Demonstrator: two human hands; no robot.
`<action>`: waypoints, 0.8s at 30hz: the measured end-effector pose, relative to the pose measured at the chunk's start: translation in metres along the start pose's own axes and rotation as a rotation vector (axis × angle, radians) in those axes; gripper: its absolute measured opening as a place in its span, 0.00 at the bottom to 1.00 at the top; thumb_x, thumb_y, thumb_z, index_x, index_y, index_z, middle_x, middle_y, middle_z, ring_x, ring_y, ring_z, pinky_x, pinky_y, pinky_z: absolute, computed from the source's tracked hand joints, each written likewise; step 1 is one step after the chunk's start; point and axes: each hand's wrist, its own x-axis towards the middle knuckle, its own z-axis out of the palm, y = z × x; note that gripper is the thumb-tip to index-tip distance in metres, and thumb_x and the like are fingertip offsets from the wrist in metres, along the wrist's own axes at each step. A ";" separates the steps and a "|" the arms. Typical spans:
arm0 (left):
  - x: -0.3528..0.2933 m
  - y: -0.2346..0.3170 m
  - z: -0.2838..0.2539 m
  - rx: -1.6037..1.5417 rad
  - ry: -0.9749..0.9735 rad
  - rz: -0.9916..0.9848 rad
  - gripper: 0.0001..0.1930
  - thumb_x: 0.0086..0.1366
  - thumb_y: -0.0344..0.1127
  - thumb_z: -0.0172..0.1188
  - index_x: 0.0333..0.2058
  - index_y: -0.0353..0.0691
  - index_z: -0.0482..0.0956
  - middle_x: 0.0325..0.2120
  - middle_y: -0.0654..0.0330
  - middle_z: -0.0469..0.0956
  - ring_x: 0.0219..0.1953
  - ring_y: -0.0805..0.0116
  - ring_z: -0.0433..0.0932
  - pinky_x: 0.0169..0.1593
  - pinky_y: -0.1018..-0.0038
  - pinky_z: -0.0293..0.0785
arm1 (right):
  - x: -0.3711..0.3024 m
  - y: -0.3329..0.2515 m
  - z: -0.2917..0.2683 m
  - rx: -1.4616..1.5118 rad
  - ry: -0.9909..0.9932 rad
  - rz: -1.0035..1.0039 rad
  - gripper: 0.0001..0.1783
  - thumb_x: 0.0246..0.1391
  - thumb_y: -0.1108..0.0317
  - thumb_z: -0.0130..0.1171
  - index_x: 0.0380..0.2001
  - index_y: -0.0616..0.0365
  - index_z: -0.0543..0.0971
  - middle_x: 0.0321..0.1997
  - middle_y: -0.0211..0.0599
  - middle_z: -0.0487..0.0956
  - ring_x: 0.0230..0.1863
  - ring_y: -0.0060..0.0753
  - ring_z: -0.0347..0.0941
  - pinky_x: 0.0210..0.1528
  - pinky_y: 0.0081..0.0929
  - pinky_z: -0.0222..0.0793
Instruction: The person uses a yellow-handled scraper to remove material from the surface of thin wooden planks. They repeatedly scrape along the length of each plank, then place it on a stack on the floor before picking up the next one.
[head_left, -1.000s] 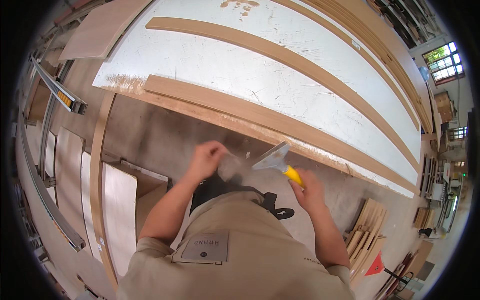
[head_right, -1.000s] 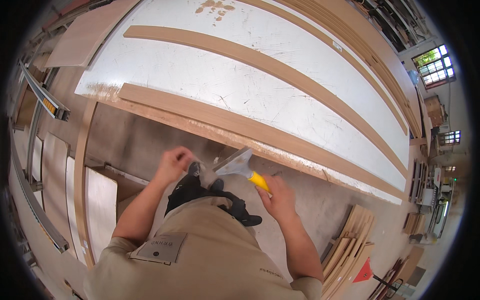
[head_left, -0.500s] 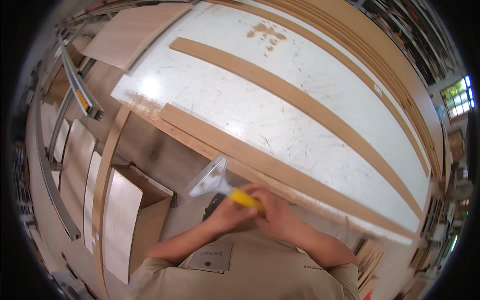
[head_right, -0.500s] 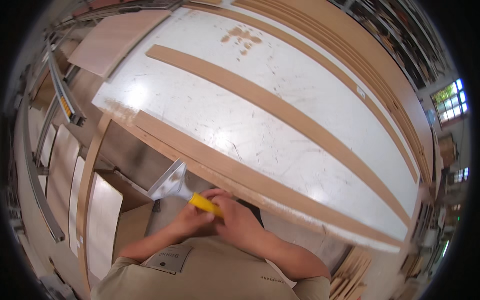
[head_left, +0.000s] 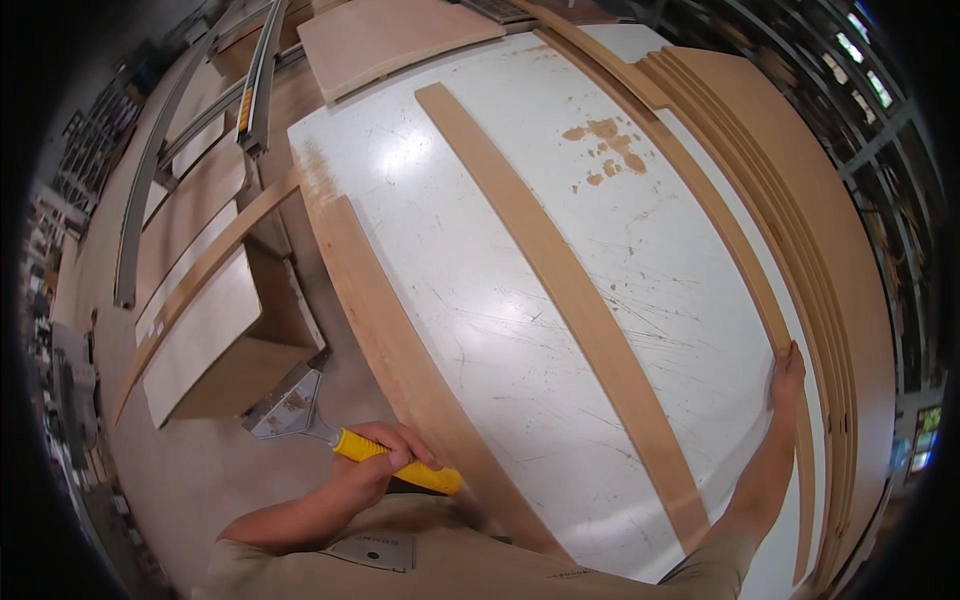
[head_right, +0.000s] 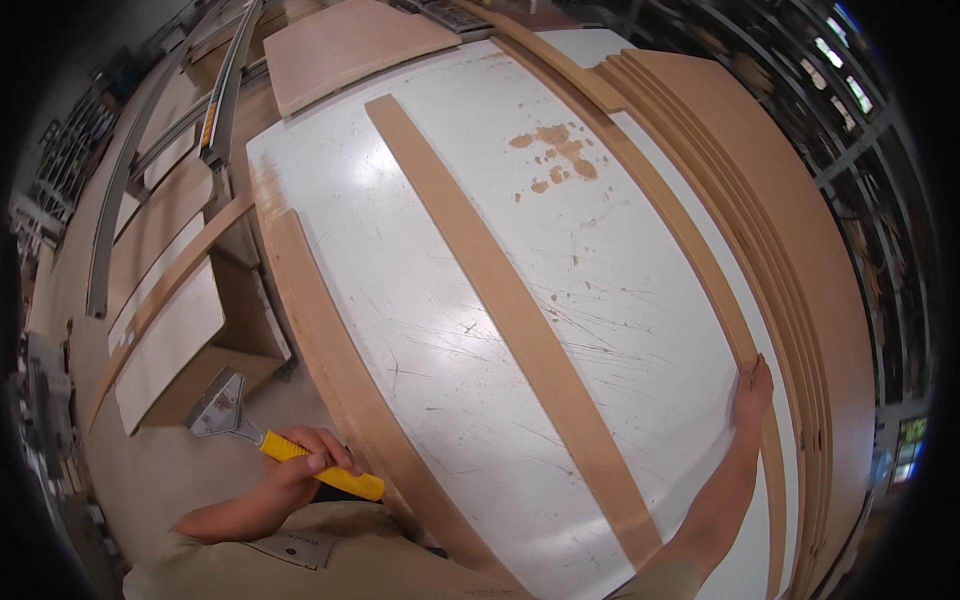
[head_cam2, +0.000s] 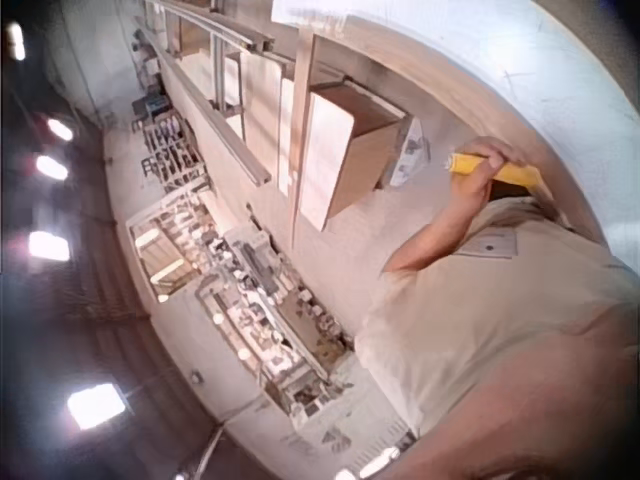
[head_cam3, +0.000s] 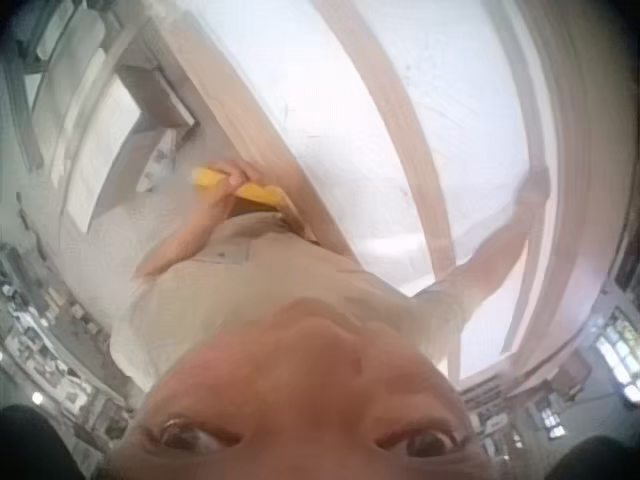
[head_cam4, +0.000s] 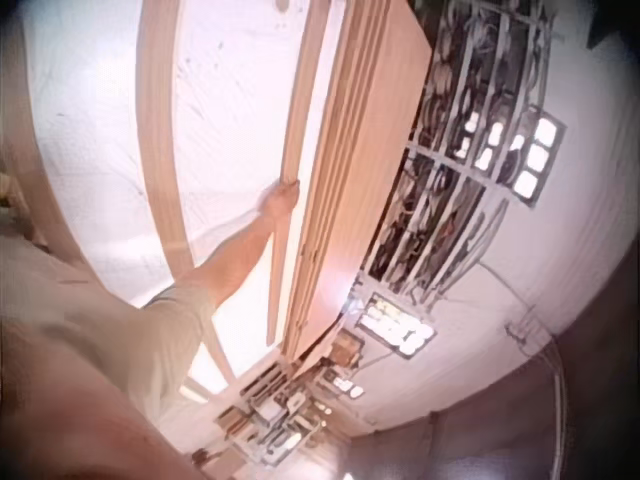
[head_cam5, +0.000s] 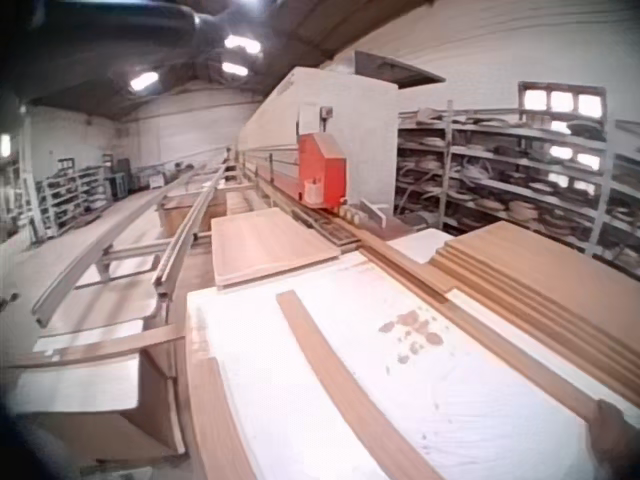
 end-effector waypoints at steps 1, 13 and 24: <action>-0.001 0.001 0.010 0.012 -0.001 -0.005 0.03 0.65 0.24 0.59 0.31 0.36 0.77 0.36 0.45 0.82 0.42 0.50 0.84 0.52 0.54 0.80 | -0.002 -0.006 -0.001 -0.043 -0.008 -0.019 0.29 0.71 0.57 0.46 0.67 0.64 0.67 0.64 0.57 0.71 0.64 0.60 0.67 0.68 0.45 0.61; 0.012 -0.026 0.063 0.058 -0.151 -0.111 0.04 0.67 0.24 0.58 0.31 0.37 0.78 0.37 0.53 0.83 0.43 0.61 0.81 0.51 0.64 0.76 | -0.193 -0.096 -0.063 0.071 -0.196 -0.242 0.36 0.55 0.73 0.60 0.68 0.65 0.66 0.66 0.54 0.67 0.65 0.58 0.61 0.69 0.48 0.55; -0.004 -0.036 0.043 0.040 -0.215 -0.093 0.02 0.64 0.23 0.61 0.32 0.36 0.78 0.35 0.48 0.82 0.39 0.56 0.83 0.47 0.62 0.79 | -0.288 -0.105 -0.096 0.346 -0.294 -0.203 0.30 0.69 0.59 0.39 0.66 0.69 0.66 0.66 0.55 0.67 0.66 0.57 0.59 0.70 0.48 0.53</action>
